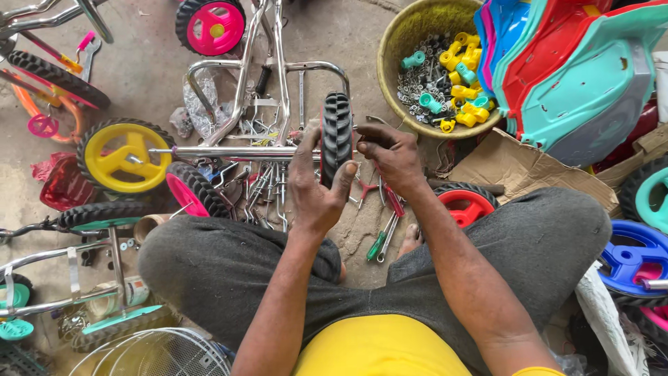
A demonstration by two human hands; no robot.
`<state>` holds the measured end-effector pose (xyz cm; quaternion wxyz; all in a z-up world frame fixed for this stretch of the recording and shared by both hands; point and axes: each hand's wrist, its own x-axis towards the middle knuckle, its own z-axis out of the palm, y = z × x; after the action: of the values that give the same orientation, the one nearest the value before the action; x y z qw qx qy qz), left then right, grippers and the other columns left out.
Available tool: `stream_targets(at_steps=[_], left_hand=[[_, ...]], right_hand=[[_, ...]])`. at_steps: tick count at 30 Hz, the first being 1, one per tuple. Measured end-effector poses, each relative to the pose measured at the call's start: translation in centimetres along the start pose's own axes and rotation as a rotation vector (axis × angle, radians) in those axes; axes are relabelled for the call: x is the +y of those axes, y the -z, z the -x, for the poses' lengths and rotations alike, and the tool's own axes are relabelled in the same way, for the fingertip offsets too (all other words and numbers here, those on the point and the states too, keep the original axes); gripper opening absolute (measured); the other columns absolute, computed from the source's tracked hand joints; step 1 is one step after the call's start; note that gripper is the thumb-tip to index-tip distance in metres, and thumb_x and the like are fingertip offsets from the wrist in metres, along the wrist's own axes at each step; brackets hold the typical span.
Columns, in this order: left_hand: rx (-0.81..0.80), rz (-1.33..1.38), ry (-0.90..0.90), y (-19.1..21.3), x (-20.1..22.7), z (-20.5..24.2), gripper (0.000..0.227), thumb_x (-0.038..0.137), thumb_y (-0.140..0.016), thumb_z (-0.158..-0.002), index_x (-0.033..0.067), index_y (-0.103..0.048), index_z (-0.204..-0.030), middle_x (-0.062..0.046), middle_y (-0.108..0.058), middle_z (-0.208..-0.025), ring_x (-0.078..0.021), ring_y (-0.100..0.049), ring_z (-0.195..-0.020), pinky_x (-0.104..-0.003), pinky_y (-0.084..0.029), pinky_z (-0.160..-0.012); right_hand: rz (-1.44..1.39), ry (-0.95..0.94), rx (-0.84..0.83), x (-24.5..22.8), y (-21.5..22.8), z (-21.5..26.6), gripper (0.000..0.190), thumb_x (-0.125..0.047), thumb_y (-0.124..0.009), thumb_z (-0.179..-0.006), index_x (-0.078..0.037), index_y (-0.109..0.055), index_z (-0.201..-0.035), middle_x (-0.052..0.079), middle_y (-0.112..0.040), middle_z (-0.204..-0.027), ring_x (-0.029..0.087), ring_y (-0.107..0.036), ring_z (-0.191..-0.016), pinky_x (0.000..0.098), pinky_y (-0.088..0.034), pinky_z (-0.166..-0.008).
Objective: The person assembles a child's tricycle by attaching wheels, pedals, and a handlebar to the metal frame. They use various tools including a wrench and pliers to secure the components together.
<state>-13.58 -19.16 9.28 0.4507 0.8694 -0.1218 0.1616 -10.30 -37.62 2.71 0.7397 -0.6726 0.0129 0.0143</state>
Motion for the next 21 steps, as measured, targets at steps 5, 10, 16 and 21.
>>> stream_targets(at_steps=[5,10,16,21], left_hand=[[0.011,0.019,0.056,-0.7,-0.8,0.4,0.074,0.053,-0.069,-0.098,0.0005,-0.052,-0.146,-0.021,-0.063,-0.135,-0.0372,-0.053,-0.133,-0.051,-0.041,-0.115],[0.008,0.032,0.051,-0.7,-1.5,0.9,0.072,0.054,-0.066,-0.099,0.0007,-0.053,-0.146,-0.021,-0.063,-0.136,-0.0363,-0.053,-0.132,-0.05,-0.04,-0.115],[-0.011,0.029,0.042,-0.8,-1.9,0.8,0.07,0.057,-0.061,-0.101,0.0025,-0.055,-0.145,-0.018,-0.063,-0.133,-0.0346,-0.052,-0.132,-0.049,-0.04,-0.115],[0.002,0.046,0.051,-0.7,-2.1,1.0,0.071,0.059,-0.062,-0.101,0.0029,-0.056,-0.144,-0.017,-0.064,-0.131,-0.0325,-0.053,-0.13,-0.049,-0.041,-0.113]], right_hand=[[0.021,0.063,-0.041,0.5,-0.7,-0.3,0.024,-0.01,-0.073,-0.096,-0.004,-0.075,-0.119,0.003,-0.076,-0.105,0.008,-0.069,-0.09,0.0232,-0.056,-0.078],[0.073,0.04,-0.026,0.8,-1.1,-0.6,0.023,-0.012,-0.072,-0.097,-0.004,-0.075,-0.118,0.003,-0.076,-0.101,0.008,-0.07,-0.084,0.0237,-0.057,-0.068],[0.256,0.194,0.001,-0.1,-1.5,-0.5,0.02,-0.006,-0.071,-0.096,-0.005,-0.075,-0.116,0.005,-0.075,-0.1,0.012,-0.072,-0.085,0.0268,-0.06,-0.07],[0.634,0.594,-0.005,-0.6,-1.2,-0.1,0.023,-0.002,-0.075,-0.093,-0.003,-0.072,-0.115,0.011,-0.073,-0.098,0.023,-0.073,-0.086,0.0345,-0.059,-0.074]])
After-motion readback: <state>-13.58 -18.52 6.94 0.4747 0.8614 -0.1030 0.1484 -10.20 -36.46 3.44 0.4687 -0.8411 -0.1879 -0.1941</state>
